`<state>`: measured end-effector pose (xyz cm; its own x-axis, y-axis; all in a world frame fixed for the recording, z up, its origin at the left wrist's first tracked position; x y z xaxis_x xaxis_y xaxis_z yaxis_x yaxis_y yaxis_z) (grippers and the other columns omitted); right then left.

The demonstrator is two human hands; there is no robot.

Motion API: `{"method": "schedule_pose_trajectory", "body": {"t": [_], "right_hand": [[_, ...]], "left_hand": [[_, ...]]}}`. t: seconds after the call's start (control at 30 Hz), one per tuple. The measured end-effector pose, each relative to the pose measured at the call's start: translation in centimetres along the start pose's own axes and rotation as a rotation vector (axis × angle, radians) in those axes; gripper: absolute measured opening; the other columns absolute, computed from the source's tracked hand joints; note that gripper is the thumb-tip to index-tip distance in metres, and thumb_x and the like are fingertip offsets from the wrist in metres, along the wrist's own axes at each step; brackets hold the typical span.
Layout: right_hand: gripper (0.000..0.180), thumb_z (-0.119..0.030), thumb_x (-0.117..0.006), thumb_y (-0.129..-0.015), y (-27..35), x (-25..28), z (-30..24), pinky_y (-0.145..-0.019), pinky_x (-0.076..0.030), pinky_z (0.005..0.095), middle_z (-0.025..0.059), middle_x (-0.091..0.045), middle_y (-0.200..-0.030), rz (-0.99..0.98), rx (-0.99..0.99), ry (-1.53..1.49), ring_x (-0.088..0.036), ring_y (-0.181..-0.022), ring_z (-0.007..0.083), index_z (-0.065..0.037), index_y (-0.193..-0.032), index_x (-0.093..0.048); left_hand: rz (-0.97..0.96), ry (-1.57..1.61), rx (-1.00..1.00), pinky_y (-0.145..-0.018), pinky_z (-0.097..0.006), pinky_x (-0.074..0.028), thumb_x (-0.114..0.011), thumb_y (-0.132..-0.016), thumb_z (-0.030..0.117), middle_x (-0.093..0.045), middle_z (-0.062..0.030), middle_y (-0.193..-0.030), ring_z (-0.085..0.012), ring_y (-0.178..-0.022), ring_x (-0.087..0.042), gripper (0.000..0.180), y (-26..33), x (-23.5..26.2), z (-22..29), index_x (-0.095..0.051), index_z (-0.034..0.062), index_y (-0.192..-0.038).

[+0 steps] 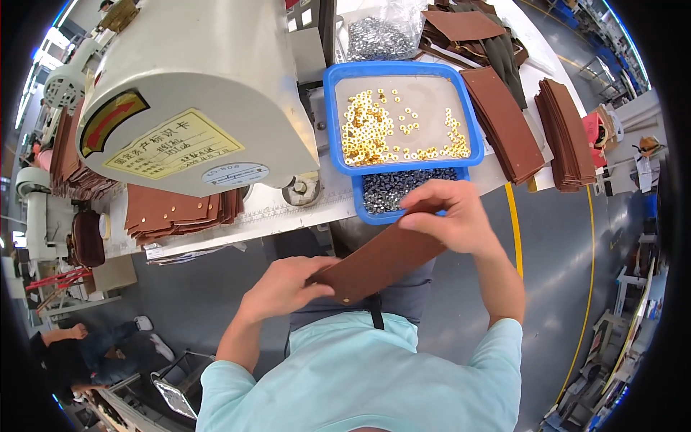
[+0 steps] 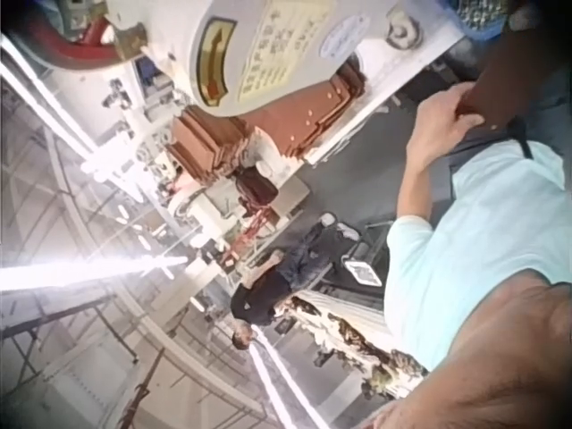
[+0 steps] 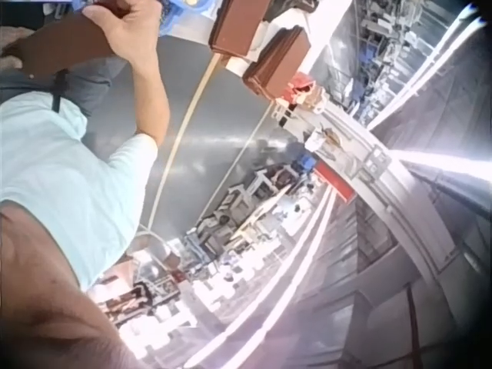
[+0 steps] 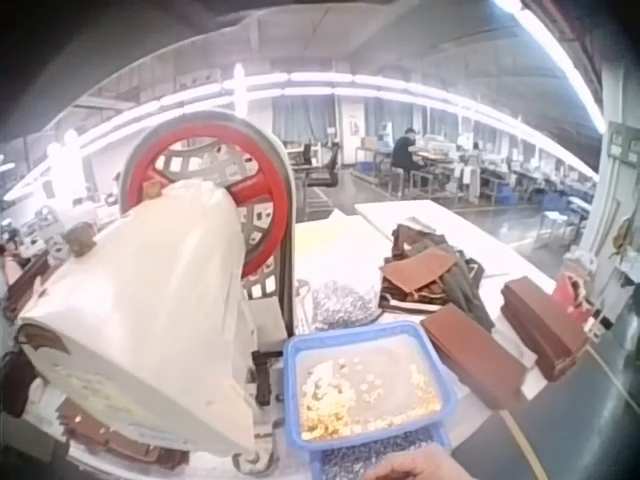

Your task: Assembling leather pieces by manually inserting metal studs into pre-punched holes.

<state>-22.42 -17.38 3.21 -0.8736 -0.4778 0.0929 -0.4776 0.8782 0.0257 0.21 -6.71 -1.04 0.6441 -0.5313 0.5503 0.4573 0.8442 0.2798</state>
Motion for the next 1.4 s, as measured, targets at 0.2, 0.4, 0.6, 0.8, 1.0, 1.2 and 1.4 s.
{"method": "schedule_pose_trajectory", "body": {"t": [0.2,0.4,0.6,0.8,1.0,1.2,1.4], "right_hand": [[0.018,-0.012,-0.081,-0.088,-4.0,-3.0,-0.8,-0.073,-0.056,0.028,0.0108,-0.077,-0.09,-0.122,0.06,0.265,-0.072,-0.08,0.0128,-0.001,-0.103,-0.078],[0.023,-0.01,-0.081,-0.081,-10.6,7.9,2.7,-0.073,-0.057,0.0355,0.0153,-0.076,-0.084,0.226,0.092,0.93,-0.073,-0.077,0.0235,0.0,-0.102,-0.079],[0.014,-0.007,-0.078,-0.078,-13.5,8.4,3.9,-0.073,-0.058,0.0394,0.0183,-0.075,-0.08,0.097,-0.039,0.929,-0.073,-0.073,0.0297,0.0,-0.09,-0.08],[0.013,-0.005,-0.07,-0.075,-12.5,8.0,2.5,-0.075,-0.058,0.0438,0.0207,-0.073,-0.082,0.114,0.09,1.194,-0.072,-0.075,0.0367,0.002,-0.085,-0.077],[0.011,-0.002,-0.074,-0.082,-3.4,-0.7,-2.4,-0.067,-0.055,0.0273,0.0071,-0.073,-0.084,0.131,0.197,0.363,-0.068,-0.075,0.0115,-0.002,-0.093,-0.075],[0.014,-0.001,-0.079,-0.08,1.1,-6.0,-1.8,-0.074,-0.059,0.0335,0.0095,-0.07,-0.102,0.082,0.476,0.477,-0.07,-0.085,0.0251,-0.005,-0.093,-0.075],[0.014,-0.001,-0.079,-0.08,1.2,-5.6,-1.3,-0.075,-0.056,0.0332,0.009,-0.068,-0.107,0.084,0.349,0.451,-0.068,-0.088,0.0239,-0.004,-0.092,-0.074]], "left_hand": [[0.143,0.431,0.071,-0.071,-0.026,-0.053,-0.074,-0.096,0.022,-0.076,-0.0102,-0.091,-0.007,-0.077,-0.065,0.032,-2.9,-0.7,0.9,-0.072,0.001,-0.12],[0.279,0.55,-0.024,-0.076,-0.025,-0.054,-0.069,-0.1,0.015,-0.078,-0.0078,-0.098,-0.0059,-0.083,-0.065,0.026,-2.2,-0.5,0.6,-0.073,0.0005,-0.122],[0.38,0.711,-0.05,-0.086,-0.026,-0.056,-0.066,-0.101,0.011,-0.077,-0.0062,-0.111,-0.0092,-0.095,-0.07,0.034,-2.4,-0.4,0.6,-0.067,0.0012,-0.133],[0.403,0.752,-0.008,-0.088,-0.028,-0.057,-0.067,-0.1,0.01,-0.076,-0.0083,-0.115,-0.011,-0.099,-0.071,0.036,-2.7,-0.3,0.0,-0.065,0.0003,-0.135],[0.528,0.705,0.063,-0.087,-0.027,-0.056,-0.069,-0.099,0.009,-0.076,-0.0094,-0.114,-0.0103,-0.097,-0.07,0.035,-2.1,0.1,-0.6,-0.067,-0.0001,-0.132],[0.453,0.777,0.042,-0.089,-0.027,-0.057,-0.073,-0.096,0.006,-0.076,-0.0079,-0.111,-0.0106,-0.097,-0.07,0.034,-2.9,-0.1,0.5,-0.069,-0.0013,-0.129],[0.405,0.718,-0.001,-0.085,-0.026,-0.057,-0.07,-0.098,0.01,-0.077,-0.007,-0.112,-0.0093,-0.093,-0.069,0.034,-3.1,-0.9,1.0,-0.069,0.0025,-0.132]]}}
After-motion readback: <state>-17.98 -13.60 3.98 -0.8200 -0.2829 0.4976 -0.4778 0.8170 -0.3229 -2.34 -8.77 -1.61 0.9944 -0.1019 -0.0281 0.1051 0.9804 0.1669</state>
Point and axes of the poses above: each hand's wrist, its own y-axis away from the middle knuckle, its own x-axis out of the back of the hand, z = x × y, the point moved 8 cm from there along -y, towards the middle knuckle
